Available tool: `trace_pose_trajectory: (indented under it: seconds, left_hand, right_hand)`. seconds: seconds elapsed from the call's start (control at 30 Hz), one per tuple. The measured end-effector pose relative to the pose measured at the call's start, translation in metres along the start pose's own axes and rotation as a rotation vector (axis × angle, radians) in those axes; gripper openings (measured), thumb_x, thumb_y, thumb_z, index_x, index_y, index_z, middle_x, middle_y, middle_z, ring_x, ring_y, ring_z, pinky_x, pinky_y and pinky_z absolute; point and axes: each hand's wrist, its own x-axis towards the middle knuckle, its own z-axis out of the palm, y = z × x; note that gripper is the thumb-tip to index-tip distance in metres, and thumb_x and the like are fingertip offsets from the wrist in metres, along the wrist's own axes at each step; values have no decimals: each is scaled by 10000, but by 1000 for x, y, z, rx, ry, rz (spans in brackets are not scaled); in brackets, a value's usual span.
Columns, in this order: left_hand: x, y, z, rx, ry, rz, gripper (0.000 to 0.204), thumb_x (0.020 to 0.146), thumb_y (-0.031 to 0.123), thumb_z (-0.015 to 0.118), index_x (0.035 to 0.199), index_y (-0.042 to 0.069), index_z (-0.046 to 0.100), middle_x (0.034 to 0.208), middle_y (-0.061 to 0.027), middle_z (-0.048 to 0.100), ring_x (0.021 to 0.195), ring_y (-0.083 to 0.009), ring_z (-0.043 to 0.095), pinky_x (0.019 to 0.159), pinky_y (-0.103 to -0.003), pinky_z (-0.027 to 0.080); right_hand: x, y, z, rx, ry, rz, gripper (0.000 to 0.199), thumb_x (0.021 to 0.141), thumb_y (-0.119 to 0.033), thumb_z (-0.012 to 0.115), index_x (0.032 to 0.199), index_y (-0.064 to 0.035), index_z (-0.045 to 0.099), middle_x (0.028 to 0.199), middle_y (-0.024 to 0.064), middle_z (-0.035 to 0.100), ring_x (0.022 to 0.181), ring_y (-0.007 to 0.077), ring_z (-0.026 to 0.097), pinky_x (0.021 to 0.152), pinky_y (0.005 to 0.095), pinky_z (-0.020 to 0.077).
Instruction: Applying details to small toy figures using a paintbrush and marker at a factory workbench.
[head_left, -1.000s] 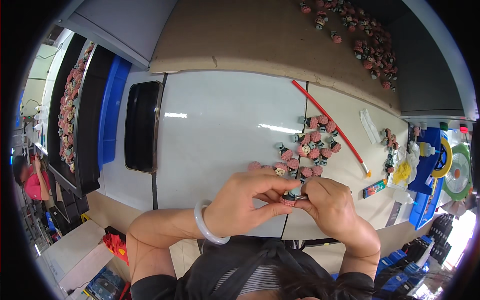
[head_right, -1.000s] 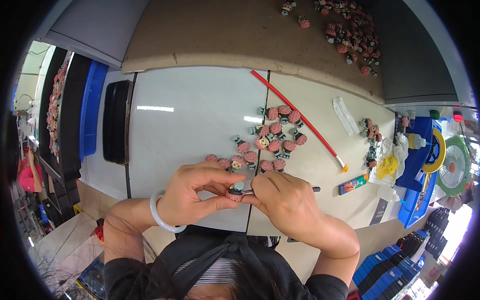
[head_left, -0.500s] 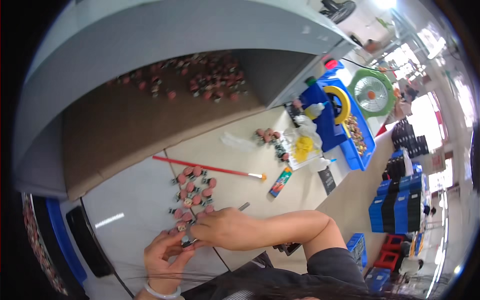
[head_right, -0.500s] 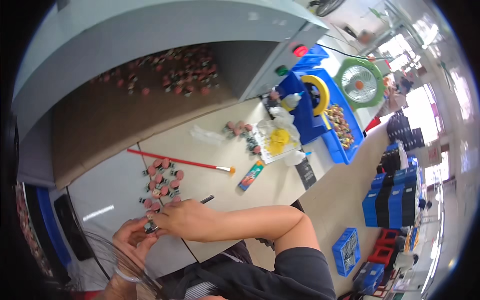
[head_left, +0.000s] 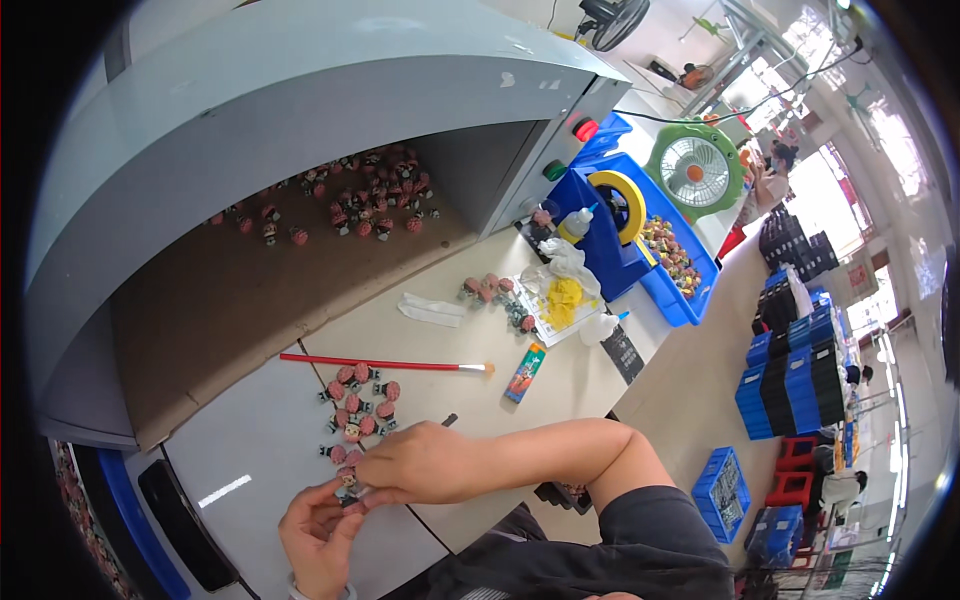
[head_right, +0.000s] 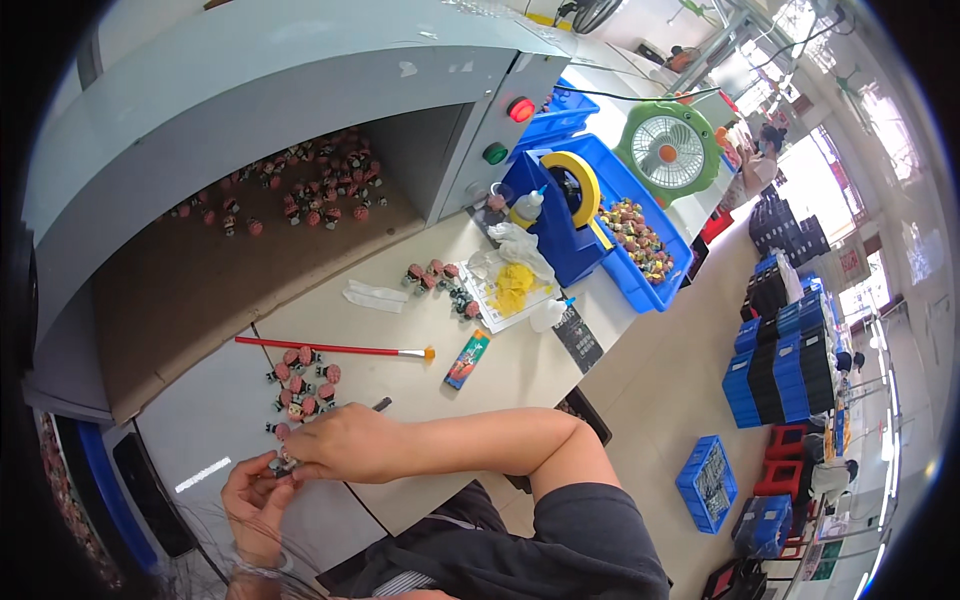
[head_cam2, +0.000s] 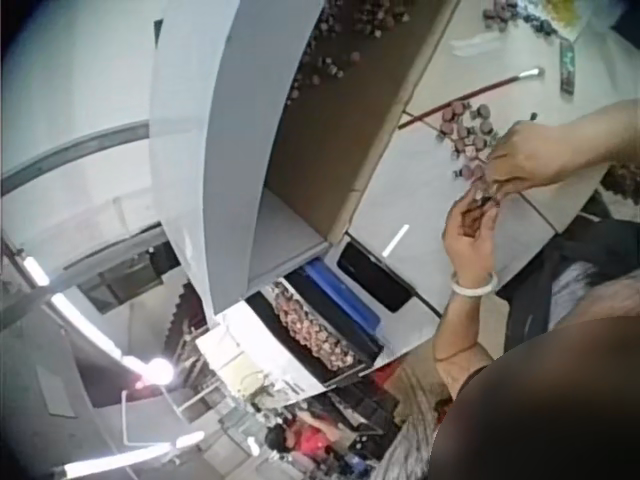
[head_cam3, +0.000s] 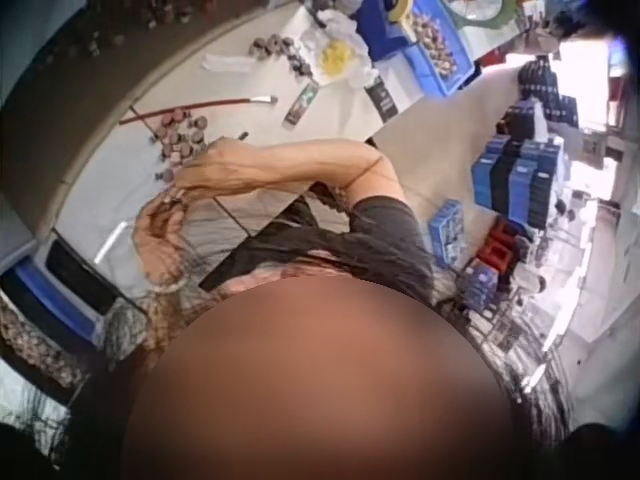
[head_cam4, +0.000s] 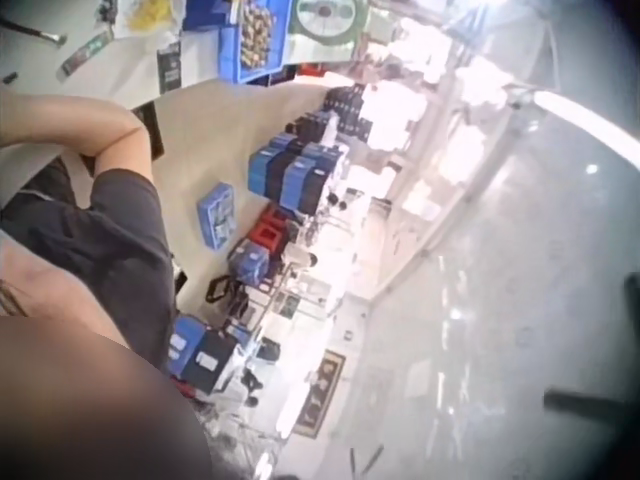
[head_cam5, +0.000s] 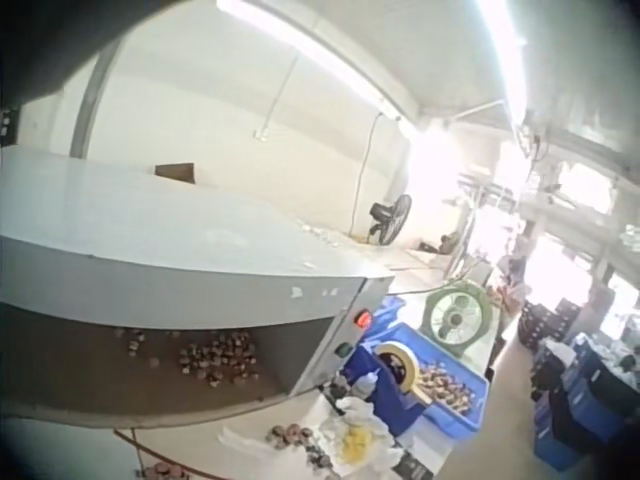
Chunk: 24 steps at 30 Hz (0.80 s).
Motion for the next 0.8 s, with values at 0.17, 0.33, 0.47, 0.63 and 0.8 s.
trace_pose_trajectory:
  seconds: [0.17,0.33,0.47,0.63,0.8]
  left_hand:
    - [1,10,5,-111,69,21,423,775,-26,592,1160,-24,419,915,-72,518,798,-168,606,729,-269,507]
    - [1,5,-5,-161,1,-48,429,760,-87,566,1159,-22,422,951,-80,521,877,-177,589,779,-278,491]
    - [5,4,-3,-148,-77,-3,430,738,-119,566,1142,-12,461,996,-94,527,895,-165,582,806,-262,478]
    - [-1,10,-3,-164,-24,-51,410,724,-104,601,1112,-14,500,1007,-94,527,873,-165,596,794,-264,490]
    - [-1,9,-4,-34,-115,155,380,703,-95,639,1061,-18,538,942,-96,531,834,-172,604,739,-272,517]
  right_hand:
    - [1,-3,-11,-22,97,85,208,793,-188,565,961,-92,488,798,72,554,707,265,572,542,370,466]
    - [5,-22,-12,54,78,37,184,804,-157,539,962,-87,475,807,100,564,711,287,579,570,388,473]
    - [5,-22,0,3,110,77,189,794,-240,566,878,-83,503,739,88,574,634,282,581,524,381,460]
    - [10,-9,10,35,73,19,252,738,-305,628,805,-76,548,661,61,556,586,247,567,481,345,444]
    - [8,-13,9,9,84,-7,263,719,-300,646,716,-76,507,597,48,488,526,224,518,441,328,412]
